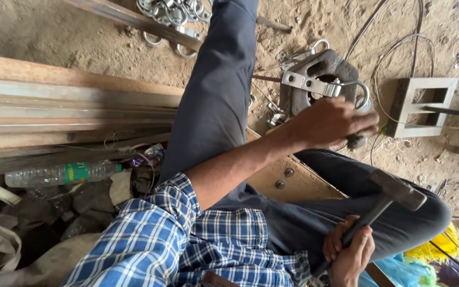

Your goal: The person sits cross-legged on the ground and uses a hammer to strike a metal part held against a small anvil. They repeatedly pick up metal pieces, position them on the anvil, and hit them with the hammer to shape or secure them.

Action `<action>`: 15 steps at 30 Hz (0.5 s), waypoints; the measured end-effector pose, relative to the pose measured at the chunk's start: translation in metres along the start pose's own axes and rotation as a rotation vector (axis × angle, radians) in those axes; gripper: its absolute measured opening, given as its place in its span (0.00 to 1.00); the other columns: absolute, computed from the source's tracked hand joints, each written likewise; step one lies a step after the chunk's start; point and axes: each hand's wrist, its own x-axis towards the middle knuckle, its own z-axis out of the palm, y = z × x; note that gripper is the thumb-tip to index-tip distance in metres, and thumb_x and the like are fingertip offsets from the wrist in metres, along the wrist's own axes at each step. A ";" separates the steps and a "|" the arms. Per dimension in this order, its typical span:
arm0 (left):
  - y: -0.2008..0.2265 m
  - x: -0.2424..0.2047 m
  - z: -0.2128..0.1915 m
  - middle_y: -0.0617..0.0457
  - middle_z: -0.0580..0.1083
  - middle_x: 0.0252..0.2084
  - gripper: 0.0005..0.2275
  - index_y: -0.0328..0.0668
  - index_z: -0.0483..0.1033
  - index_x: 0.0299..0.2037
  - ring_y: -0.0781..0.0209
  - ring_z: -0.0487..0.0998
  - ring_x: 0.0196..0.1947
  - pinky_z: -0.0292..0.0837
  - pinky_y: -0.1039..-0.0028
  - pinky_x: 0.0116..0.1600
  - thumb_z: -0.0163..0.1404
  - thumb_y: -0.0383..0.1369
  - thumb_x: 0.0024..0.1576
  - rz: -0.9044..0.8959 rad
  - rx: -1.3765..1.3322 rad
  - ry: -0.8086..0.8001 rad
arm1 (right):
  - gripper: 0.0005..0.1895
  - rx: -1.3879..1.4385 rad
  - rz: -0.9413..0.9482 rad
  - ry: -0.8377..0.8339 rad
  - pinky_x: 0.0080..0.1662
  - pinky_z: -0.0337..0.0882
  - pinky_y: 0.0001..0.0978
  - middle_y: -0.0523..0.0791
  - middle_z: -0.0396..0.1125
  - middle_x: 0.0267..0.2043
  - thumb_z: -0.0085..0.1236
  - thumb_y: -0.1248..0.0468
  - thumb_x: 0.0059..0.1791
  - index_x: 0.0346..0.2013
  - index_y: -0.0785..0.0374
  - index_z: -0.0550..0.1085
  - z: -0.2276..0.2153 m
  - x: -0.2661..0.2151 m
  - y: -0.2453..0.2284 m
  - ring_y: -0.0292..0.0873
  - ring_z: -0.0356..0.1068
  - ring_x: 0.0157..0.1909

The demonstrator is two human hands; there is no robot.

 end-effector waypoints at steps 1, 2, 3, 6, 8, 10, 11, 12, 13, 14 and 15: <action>-0.002 0.003 -0.001 0.58 0.72 0.21 0.10 0.48 0.74 0.42 0.68 0.69 0.18 0.71 0.69 0.27 0.48 0.43 0.68 -0.027 0.048 0.032 | 0.24 -0.006 0.021 0.007 0.15 0.51 0.25 0.41 0.51 0.17 0.34 0.45 0.63 0.44 0.65 0.63 0.000 0.001 -0.001 0.34 0.47 0.12; -0.004 0.005 -0.001 0.58 0.72 0.19 0.10 0.47 0.75 0.43 0.68 0.69 0.18 0.70 0.69 0.27 0.49 0.43 0.67 -0.055 0.096 0.063 | 0.24 -0.012 0.043 0.014 0.16 0.52 0.25 0.41 0.51 0.17 0.34 0.45 0.62 0.44 0.64 0.63 0.000 0.001 -0.002 0.33 0.47 0.12; -0.010 0.005 -0.003 0.57 0.71 0.18 0.10 0.47 0.75 0.44 0.67 0.68 0.18 0.69 0.69 0.27 0.50 0.43 0.65 -0.082 0.149 0.093 | 0.24 -0.015 0.063 0.018 0.16 0.52 0.25 0.41 0.51 0.17 0.34 0.45 0.62 0.44 0.64 0.63 0.003 0.002 -0.002 0.33 0.47 0.12; -0.022 0.009 0.006 0.58 0.73 0.24 0.06 0.48 0.74 0.46 0.69 0.69 0.21 0.67 0.71 0.29 0.50 0.38 0.66 -0.091 0.253 0.128 | 0.24 -0.100 0.108 0.048 0.15 0.49 0.26 0.42 0.51 0.16 0.35 0.45 0.61 0.44 0.64 0.64 0.007 0.001 -0.002 0.33 0.45 0.12; -0.028 0.007 0.016 0.58 0.74 0.26 0.06 0.47 0.73 0.49 0.68 0.71 0.26 0.70 0.70 0.34 0.49 0.35 0.65 -0.094 0.368 0.197 | 0.24 -0.123 0.127 0.052 0.15 0.49 0.26 0.41 0.50 0.16 0.34 0.44 0.61 0.44 0.64 0.64 0.006 0.000 -0.004 0.33 0.45 0.12; -0.033 0.004 0.024 0.59 0.73 0.26 0.07 0.48 0.72 0.52 0.68 0.71 0.27 0.72 0.69 0.37 0.50 0.33 0.65 -0.126 0.389 0.167 | 0.24 -0.111 0.127 0.041 0.15 0.49 0.26 0.41 0.49 0.16 0.34 0.44 0.61 0.44 0.64 0.64 0.006 0.001 -0.004 0.33 0.45 0.12; -0.034 0.003 0.028 0.61 0.72 0.24 0.07 0.48 0.72 0.53 0.68 0.70 0.26 0.73 0.68 0.38 0.50 0.34 0.67 -0.160 0.352 0.103 | 0.24 -0.091 0.120 0.026 0.15 0.49 0.26 0.40 0.49 0.15 0.33 0.44 0.62 0.44 0.63 0.64 0.005 0.003 -0.005 0.33 0.45 0.12; -0.034 0.002 0.031 0.63 0.70 0.22 0.07 0.48 0.71 0.54 0.67 0.70 0.25 0.73 0.67 0.38 0.50 0.34 0.68 -0.193 0.313 0.040 | 0.24 -0.070 0.113 0.012 0.15 0.49 0.25 0.40 0.49 0.15 0.33 0.44 0.62 0.44 0.63 0.64 0.005 0.004 -0.006 0.33 0.45 0.12; -0.035 0.000 0.034 0.62 0.70 0.23 0.10 0.49 0.69 0.58 0.68 0.69 0.26 0.74 0.66 0.40 0.50 0.33 0.68 -0.200 0.327 0.085 | 0.24 -0.073 0.126 0.022 0.15 0.49 0.25 0.40 0.49 0.15 0.33 0.44 0.62 0.44 0.63 0.63 0.006 0.005 -0.007 0.33 0.45 0.12; -0.036 -0.002 0.038 0.62 0.69 0.24 0.14 0.49 0.67 0.63 0.68 0.69 0.26 0.75 0.66 0.42 0.50 0.33 0.68 -0.207 0.341 0.131 | 0.25 -0.076 0.138 0.032 0.16 0.49 0.25 0.40 0.48 0.15 0.32 0.43 0.62 0.44 0.62 0.63 0.006 0.006 -0.008 0.32 0.45 0.12; -0.039 -0.004 0.041 0.61 0.69 0.24 0.17 0.50 0.64 0.67 0.69 0.69 0.27 0.76 0.65 0.44 0.50 0.32 0.68 -0.211 0.358 0.173 | 0.25 -0.074 0.150 0.042 0.16 0.49 0.25 0.40 0.48 0.16 0.32 0.43 0.62 0.44 0.62 0.63 0.007 0.006 -0.008 0.32 0.45 0.12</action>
